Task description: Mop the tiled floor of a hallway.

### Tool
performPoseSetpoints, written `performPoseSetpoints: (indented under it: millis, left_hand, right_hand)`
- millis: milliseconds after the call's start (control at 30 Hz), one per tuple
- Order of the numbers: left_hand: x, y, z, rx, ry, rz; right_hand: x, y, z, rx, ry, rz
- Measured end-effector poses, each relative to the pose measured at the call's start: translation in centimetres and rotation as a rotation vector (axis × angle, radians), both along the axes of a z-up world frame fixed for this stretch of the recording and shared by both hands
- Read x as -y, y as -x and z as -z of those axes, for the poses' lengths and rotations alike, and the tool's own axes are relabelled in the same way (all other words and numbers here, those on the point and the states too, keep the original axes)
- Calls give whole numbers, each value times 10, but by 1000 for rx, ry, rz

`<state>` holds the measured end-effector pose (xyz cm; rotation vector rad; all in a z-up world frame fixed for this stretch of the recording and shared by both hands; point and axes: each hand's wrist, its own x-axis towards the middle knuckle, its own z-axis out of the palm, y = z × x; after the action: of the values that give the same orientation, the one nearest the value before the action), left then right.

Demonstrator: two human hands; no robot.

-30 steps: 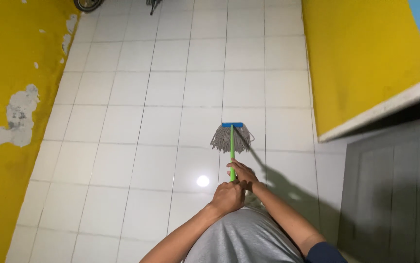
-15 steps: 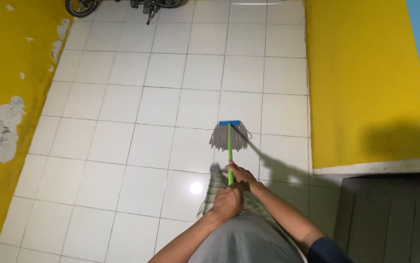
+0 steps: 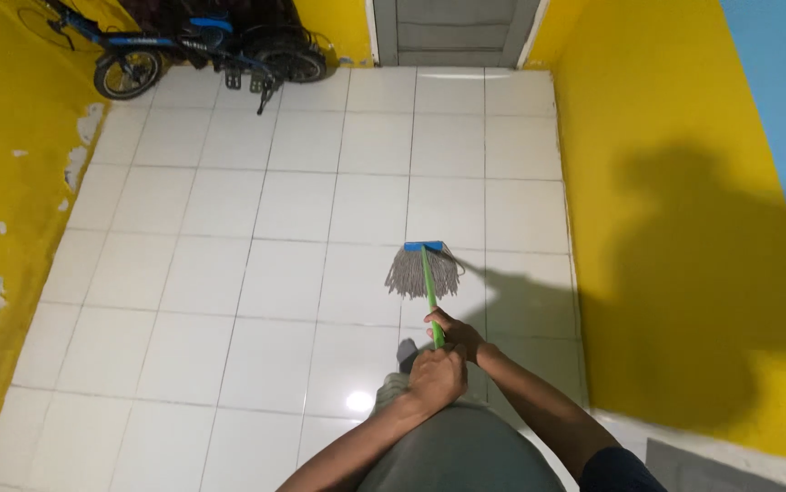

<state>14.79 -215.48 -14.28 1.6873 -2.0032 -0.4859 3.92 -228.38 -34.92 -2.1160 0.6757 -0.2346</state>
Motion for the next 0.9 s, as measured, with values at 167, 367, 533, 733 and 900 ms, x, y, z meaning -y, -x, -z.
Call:
performPoseSetpoints:
  millis: [167,367,533,733,900]
  left_hand:
    - [71,-30,7,65,-292,81]
    - [153,-57,20,10,-358,125]
    - [253,-73,-2,44,-555,157]
    - [375,-80,-8,10,-483,24]
    - [474,-63,-15,62,-493,92]
  right_hand:
    - [63,-28,-5,-113,-74,34]
    - [138,-51,40,310,-700,247]
    - [226,-66,28,148,145,60]
    - [356,-76,-6,55,-56,40]
    - [454,-68,-48,-68,-269,-28]
